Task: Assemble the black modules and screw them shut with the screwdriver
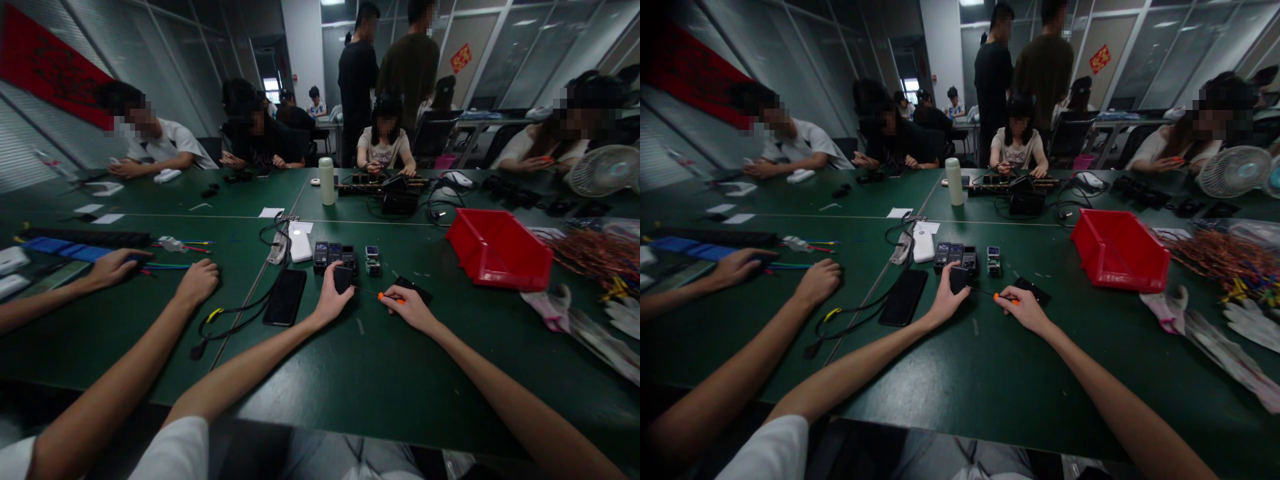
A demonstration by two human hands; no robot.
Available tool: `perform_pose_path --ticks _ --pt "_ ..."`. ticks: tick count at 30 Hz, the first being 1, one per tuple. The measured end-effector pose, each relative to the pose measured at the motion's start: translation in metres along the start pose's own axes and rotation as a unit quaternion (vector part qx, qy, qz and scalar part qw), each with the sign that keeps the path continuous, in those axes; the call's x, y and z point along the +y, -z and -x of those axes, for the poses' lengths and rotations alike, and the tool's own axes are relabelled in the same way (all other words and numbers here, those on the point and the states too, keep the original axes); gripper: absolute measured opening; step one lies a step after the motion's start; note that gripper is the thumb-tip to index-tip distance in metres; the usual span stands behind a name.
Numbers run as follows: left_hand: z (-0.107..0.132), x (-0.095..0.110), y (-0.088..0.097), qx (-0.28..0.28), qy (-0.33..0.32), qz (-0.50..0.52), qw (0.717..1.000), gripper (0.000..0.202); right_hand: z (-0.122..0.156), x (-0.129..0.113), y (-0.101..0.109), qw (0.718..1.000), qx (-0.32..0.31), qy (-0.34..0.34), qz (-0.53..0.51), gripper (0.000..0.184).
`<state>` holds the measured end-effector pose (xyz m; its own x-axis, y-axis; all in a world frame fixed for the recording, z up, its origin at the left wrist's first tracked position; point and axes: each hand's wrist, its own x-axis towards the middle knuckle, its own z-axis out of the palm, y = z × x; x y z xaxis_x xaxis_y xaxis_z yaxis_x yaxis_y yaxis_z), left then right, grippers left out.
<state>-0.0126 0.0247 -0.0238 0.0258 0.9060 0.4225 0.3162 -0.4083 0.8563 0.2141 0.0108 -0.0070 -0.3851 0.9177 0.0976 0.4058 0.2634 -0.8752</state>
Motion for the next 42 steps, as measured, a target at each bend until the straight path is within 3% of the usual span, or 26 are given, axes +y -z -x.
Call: perform_pose_path --ticks 18,29,42 --pt "0.0 0.001 0.001 -0.004 0.002 0.008 1.0 0.059 0.0 0.002 -0.002 1.0 0.016 0.002 -0.011 0.03" --pt "-0.001 0.021 0.0 0.007 0.022 -0.013 1.0 0.055 -0.001 0.006 -0.002 1.0 0.019 0.006 -0.003 0.03" --pt "-0.002 0.028 0.001 0.022 0.035 -0.053 0.998 0.051 0.0 0.003 0.0 1.0 -0.005 0.001 0.01 0.03"
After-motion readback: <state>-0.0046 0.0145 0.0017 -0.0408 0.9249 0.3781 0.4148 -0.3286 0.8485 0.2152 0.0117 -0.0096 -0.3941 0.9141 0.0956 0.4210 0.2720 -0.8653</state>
